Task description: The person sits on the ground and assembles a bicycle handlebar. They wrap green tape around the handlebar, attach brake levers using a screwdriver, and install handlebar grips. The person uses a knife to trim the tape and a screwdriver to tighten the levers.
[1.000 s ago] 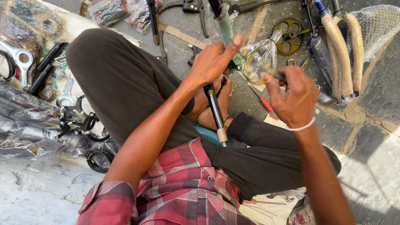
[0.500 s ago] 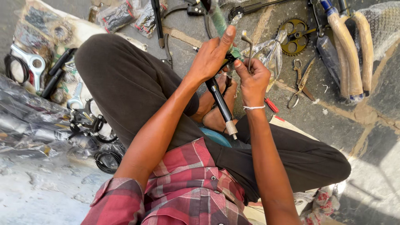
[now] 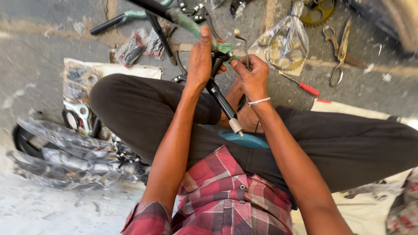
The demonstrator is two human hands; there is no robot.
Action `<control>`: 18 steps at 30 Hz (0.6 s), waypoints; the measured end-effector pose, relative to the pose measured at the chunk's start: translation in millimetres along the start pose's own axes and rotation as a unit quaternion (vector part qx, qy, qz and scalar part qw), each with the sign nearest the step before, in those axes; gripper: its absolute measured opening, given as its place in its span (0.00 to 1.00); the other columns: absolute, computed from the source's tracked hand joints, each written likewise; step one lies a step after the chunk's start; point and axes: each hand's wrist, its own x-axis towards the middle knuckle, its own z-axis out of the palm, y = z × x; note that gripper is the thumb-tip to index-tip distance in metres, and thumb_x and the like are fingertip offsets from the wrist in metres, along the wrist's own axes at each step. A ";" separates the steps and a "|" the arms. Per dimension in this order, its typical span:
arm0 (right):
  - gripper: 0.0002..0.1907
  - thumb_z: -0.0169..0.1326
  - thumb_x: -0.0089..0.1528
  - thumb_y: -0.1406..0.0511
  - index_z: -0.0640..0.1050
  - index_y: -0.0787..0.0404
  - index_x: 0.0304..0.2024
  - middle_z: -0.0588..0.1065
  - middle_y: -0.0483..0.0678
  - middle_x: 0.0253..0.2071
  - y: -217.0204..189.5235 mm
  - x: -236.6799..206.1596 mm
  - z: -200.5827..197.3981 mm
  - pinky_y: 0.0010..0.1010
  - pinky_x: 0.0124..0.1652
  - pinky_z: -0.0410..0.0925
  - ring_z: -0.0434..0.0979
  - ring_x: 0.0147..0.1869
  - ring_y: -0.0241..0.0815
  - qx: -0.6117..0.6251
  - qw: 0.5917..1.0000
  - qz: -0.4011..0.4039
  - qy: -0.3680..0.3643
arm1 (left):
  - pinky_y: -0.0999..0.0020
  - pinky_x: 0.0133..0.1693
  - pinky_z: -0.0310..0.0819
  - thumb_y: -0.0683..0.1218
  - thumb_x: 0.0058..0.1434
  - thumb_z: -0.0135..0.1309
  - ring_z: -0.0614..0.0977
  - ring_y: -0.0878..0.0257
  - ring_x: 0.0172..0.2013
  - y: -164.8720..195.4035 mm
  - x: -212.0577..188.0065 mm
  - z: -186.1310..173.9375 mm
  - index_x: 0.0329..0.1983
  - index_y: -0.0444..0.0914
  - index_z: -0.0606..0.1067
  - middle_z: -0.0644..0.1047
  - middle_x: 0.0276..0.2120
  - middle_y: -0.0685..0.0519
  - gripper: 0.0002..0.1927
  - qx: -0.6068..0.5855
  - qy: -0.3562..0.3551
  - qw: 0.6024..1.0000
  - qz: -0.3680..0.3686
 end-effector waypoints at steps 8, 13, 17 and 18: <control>0.12 0.66 0.60 0.64 0.78 0.67 0.33 0.76 0.45 0.26 -18.5 -7.9 7.0 0.25 0.30 0.65 0.72 0.29 0.31 -0.119 0.990 -0.071 0.035 | 0.72 0.21 0.77 0.82 0.59 0.29 0.82 0.66 0.20 0.9 -2.5 5.7 0.45 0.29 0.76 0.79 0.23 0.50 0.53 0.012 0.005 1.000 -0.018; 0.08 0.61 0.59 0.70 0.77 0.67 0.40 0.75 0.47 0.25 -23.0 -4.5 7.9 0.23 0.16 0.51 0.60 0.17 0.28 0.230 0.954 0.193 -0.007 | 0.72 0.21 0.76 0.81 0.60 0.30 0.82 0.65 0.20 -1.5 -0.2 3.9 0.46 0.29 0.77 0.80 0.25 0.50 0.52 0.000 0.016 0.999 -0.039; 0.08 0.60 0.61 0.71 0.77 0.67 0.41 0.77 0.47 0.27 -15.3 -10.1 3.1 0.19 0.16 0.51 0.60 0.17 0.25 0.321 0.914 0.248 -0.023 | 0.72 0.21 0.76 0.81 0.60 0.31 0.81 0.64 0.21 -4.6 1.0 -0.2 0.47 0.29 0.78 0.80 0.27 0.50 0.52 -0.009 0.024 0.998 -0.058; 0.07 0.61 0.60 0.72 0.76 0.66 0.40 0.77 0.48 0.28 -12.8 -11.7 2.6 0.19 0.16 0.51 0.60 0.17 0.25 0.332 0.908 0.254 -0.020 | 0.72 0.21 0.75 0.81 0.60 0.30 0.81 0.64 0.20 -5.5 0.6 -1.0 0.47 0.29 0.78 0.80 0.27 0.49 0.53 -0.003 0.024 0.998 -0.058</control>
